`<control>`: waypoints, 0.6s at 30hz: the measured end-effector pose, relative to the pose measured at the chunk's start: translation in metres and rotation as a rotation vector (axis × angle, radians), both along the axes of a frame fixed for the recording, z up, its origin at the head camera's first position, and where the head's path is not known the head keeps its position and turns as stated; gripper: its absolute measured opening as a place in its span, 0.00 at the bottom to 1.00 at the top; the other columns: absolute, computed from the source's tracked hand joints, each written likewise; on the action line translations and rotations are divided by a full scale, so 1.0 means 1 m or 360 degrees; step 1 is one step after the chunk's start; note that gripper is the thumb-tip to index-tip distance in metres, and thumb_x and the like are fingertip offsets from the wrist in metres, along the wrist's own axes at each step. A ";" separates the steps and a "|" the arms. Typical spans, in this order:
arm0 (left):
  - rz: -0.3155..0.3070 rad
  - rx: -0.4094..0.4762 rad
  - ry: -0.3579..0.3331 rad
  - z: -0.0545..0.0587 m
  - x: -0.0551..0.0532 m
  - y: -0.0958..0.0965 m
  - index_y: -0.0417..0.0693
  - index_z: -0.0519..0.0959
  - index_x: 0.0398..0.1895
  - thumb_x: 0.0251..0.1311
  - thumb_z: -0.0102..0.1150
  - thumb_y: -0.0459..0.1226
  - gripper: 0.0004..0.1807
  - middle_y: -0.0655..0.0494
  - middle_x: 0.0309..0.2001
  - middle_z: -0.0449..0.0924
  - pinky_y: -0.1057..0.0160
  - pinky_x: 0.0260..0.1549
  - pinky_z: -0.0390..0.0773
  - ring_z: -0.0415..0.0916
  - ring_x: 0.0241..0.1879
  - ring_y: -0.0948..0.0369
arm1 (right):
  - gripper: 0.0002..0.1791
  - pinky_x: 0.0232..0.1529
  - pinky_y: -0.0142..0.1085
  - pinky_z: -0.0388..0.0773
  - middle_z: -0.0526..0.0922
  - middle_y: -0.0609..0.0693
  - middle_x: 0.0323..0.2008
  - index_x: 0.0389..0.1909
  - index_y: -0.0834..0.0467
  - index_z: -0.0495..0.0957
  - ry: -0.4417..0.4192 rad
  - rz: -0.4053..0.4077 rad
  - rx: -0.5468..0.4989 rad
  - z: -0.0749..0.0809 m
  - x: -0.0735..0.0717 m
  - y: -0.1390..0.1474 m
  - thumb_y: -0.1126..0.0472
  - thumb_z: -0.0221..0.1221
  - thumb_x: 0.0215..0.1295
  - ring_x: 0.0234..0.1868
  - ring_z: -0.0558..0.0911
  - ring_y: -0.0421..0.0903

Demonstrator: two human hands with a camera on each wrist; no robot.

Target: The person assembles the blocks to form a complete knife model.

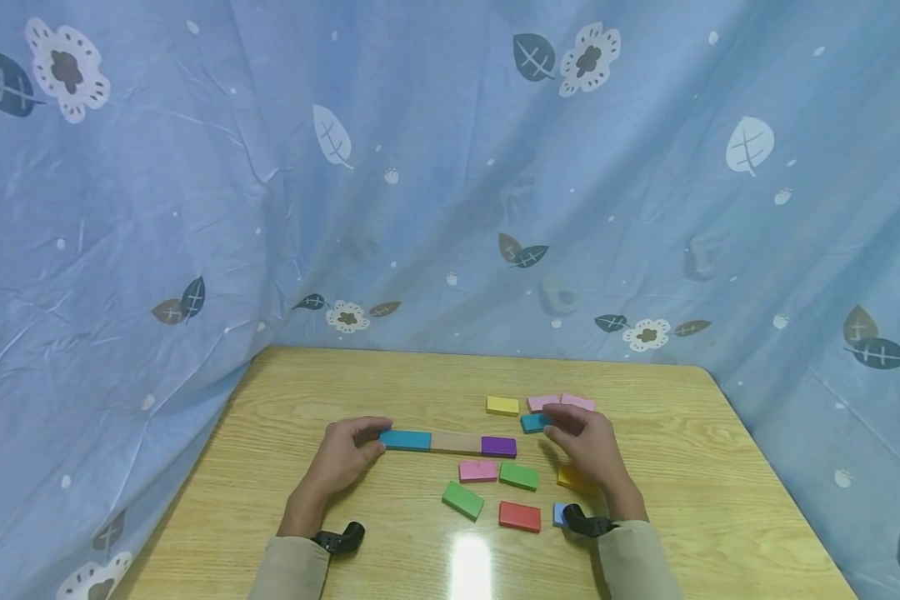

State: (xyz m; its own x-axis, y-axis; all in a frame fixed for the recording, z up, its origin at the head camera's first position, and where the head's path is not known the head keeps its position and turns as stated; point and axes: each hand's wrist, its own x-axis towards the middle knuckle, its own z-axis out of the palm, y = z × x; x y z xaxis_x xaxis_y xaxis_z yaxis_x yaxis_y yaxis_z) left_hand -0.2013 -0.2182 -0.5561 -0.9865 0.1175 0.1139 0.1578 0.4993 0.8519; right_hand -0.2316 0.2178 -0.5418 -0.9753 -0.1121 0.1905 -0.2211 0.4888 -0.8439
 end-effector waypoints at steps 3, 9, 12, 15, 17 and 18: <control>-0.0002 -0.0006 0.0000 0.001 0.000 0.000 0.49 0.88 0.64 0.67 0.72 0.26 0.23 0.53 0.62 0.89 0.48 0.68 0.84 0.86 0.65 0.51 | 0.19 0.56 0.23 0.85 0.91 0.58 0.57 0.62 0.61 0.87 -0.0050 -0.0007 0.0007 -0.001 0.000 0.006 0.67 0.71 0.73 0.60 0.90 0.59; 0.0012 0.0011 -0.0020 0.001 0.000 0.000 0.49 0.88 0.63 0.66 0.72 0.26 0.23 0.52 0.62 0.89 0.48 0.68 0.84 0.86 0.65 0.50 | 0.19 0.56 0.26 0.87 0.91 0.58 0.58 0.62 0.62 0.87 -0.0156 0.0076 -0.0012 0.003 0.011 0.012 0.65 0.71 0.73 0.60 0.90 0.57; 0.0016 0.0014 -0.0025 0.000 -0.001 0.000 0.49 0.88 0.63 0.67 0.72 0.26 0.23 0.52 0.62 0.89 0.49 0.67 0.84 0.86 0.65 0.51 | 0.19 0.54 0.27 0.88 0.92 0.57 0.57 0.62 0.61 0.88 -0.0185 0.0111 0.0031 0.007 0.019 0.016 0.62 0.72 0.73 0.58 0.92 0.53; 0.0008 0.0010 -0.0021 0.000 -0.002 0.000 0.49 0.88 0.64 0.67 0.72 0.26 0.23 0.52 0.63 0.89 0.49 0.67 0.85 0.86 0.65 0.50 | 0.19 0.53 0.26 0.87 0.92 0.57 0.57 0.62 0.61 0.88 -0.0135 0.0087 0.0054 0.009 0.024 0.021 0.61 0.72 0.73 0.57 0.92 0.52; 0.0001 0.0007 -0.0020 0.000 -0.002 0.000 0.49 0.88 0.64 0.67 0.72 0.26 0.23 0.51 0.63 0.89 0.49 0.67 0.84 0.86 0.65 0.50 | 0.19 0.53 0.25 0.86 0.92 0.57 0.57 0.62 0.61 0.88 -0.0101 0.0028 0.0039 0.009 0.025 0.024 0.62 0.72 0.73 0.57 0.92 0.52; -0.0001 0.0004 -0.0018 0.000 -0.002 0.000 0.49 0.88 0.64 0.67 0.72 0.26 0.23 0.51 0.62 0.89 0.49 0.67 0.84 0.86 0.65 0.50 | 0.19 0.54 0.24 0.86 0.92 0.58 0.57 0.62 0.61 0.88 -0.0089 0.0007 0.0026 0.009 0.026 0.025 0.63 0.72 0.73 0.58 0.91 0.53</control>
